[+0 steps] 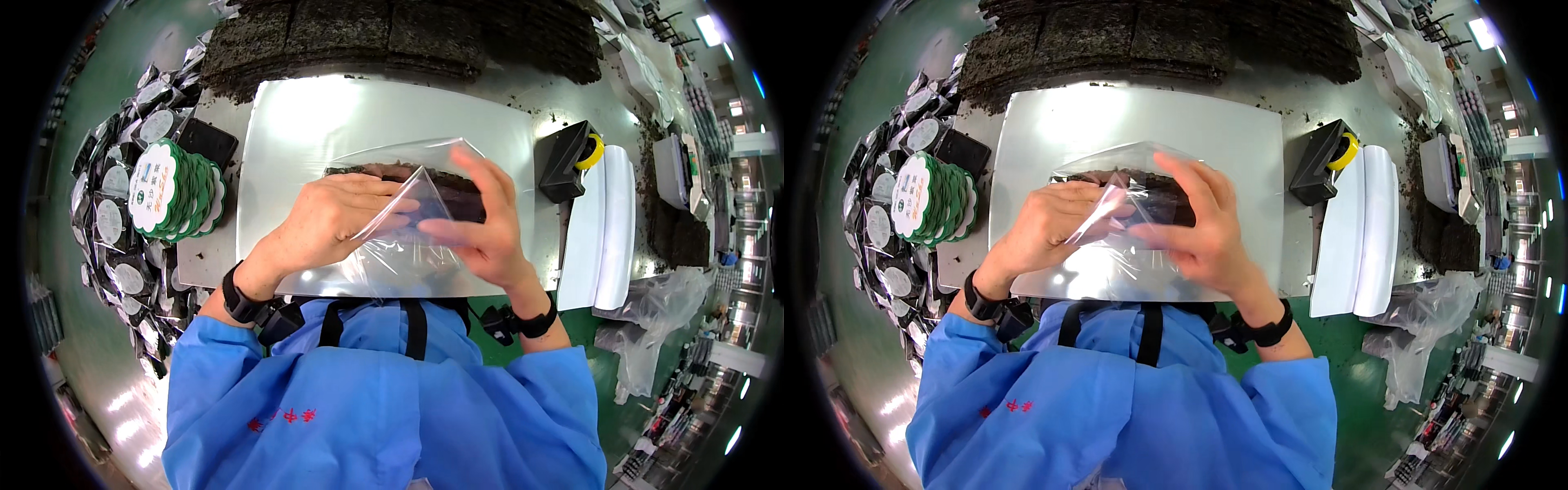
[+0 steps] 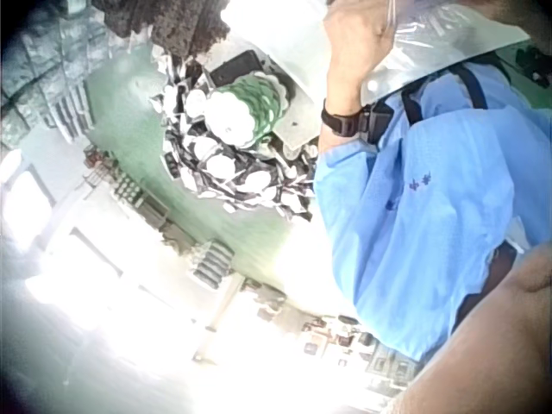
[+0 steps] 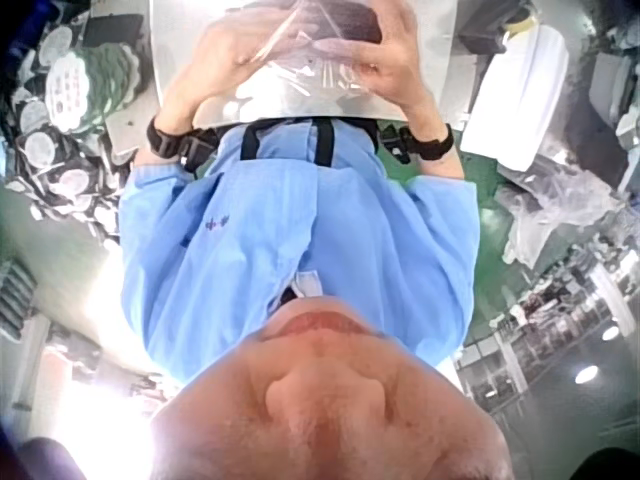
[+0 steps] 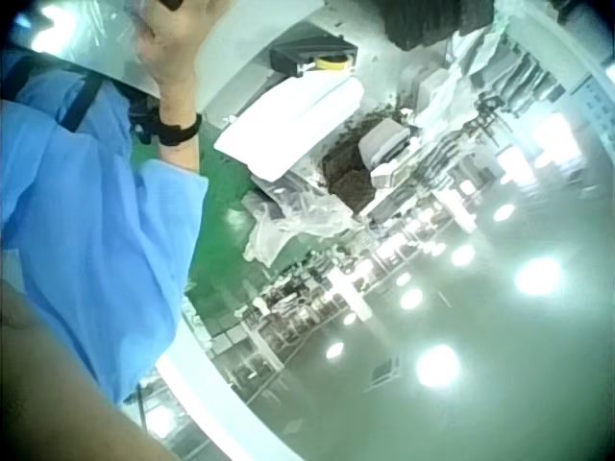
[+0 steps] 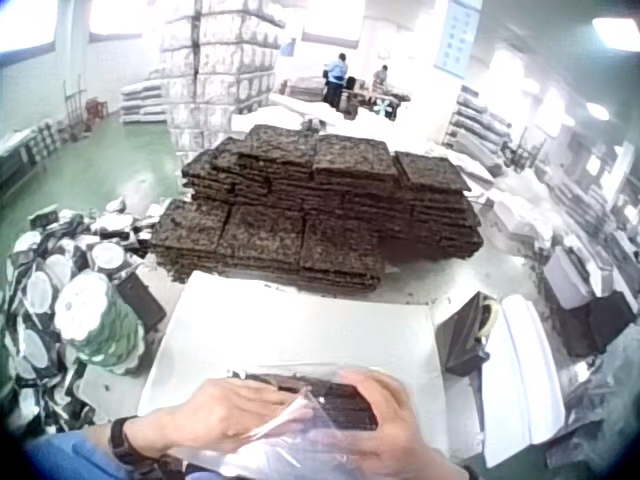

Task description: The person repeatedly picks up rectangular seaweed sheets, places them into clear plastic bags, folds the bags closed, and applies round labels to the packages. The person also adjusts the head-mounted camera strap on their wrist during the process.

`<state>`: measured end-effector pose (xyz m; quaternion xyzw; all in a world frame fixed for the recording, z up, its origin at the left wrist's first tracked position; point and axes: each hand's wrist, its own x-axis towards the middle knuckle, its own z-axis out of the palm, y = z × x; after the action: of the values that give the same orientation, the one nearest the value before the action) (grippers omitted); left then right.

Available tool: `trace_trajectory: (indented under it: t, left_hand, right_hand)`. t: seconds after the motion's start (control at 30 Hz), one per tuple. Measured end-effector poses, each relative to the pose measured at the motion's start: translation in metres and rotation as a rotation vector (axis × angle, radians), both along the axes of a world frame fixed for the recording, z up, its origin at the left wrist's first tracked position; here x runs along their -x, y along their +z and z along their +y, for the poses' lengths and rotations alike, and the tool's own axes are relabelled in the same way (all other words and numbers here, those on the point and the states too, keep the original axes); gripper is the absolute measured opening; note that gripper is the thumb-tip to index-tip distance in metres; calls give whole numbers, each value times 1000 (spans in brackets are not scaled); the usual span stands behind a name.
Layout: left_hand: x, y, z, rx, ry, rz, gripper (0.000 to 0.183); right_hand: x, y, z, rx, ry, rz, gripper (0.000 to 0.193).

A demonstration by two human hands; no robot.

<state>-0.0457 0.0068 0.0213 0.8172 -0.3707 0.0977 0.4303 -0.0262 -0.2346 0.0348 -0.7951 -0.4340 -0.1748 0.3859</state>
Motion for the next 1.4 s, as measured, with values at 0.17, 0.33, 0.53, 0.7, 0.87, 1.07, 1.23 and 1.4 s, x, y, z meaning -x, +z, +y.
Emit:
trace_trajectory:
  t: [0.17,0.33,0.53,0.7,0.87,1.07,1.23,1.4]
  left_hand:
    - [2,-5,5,-9,-40,-65,27]
    - [-2,1,8,-25,-79,39,25]
    - [-6,3,11,-22,-99,111,26]
    - [-7,4,13,-69,-157,140,35]
    - [8,9,7,-26,121,-24,34]
    - [1,16,-3,-23,557,-171,39]
    - [-51,11,11,277,31,892,53]
    - [-50,3,12,260,47,1070,42]
  right_hand:
    - [16,36,18,-170,14,20,25]
    - [16,5,-11,-40,116,422,67]
    - [12,17,-2,116,152,421,80]
    - [17,-3,-4,130,11,237,51]
    - [7,17,6,-15,-51,915,30]
    - [1,20,8,-18,-108,1074,26]
    - [0,25,10,-35,-178,994,37]
    - [-22,7,-31,-123,-310,579,51]
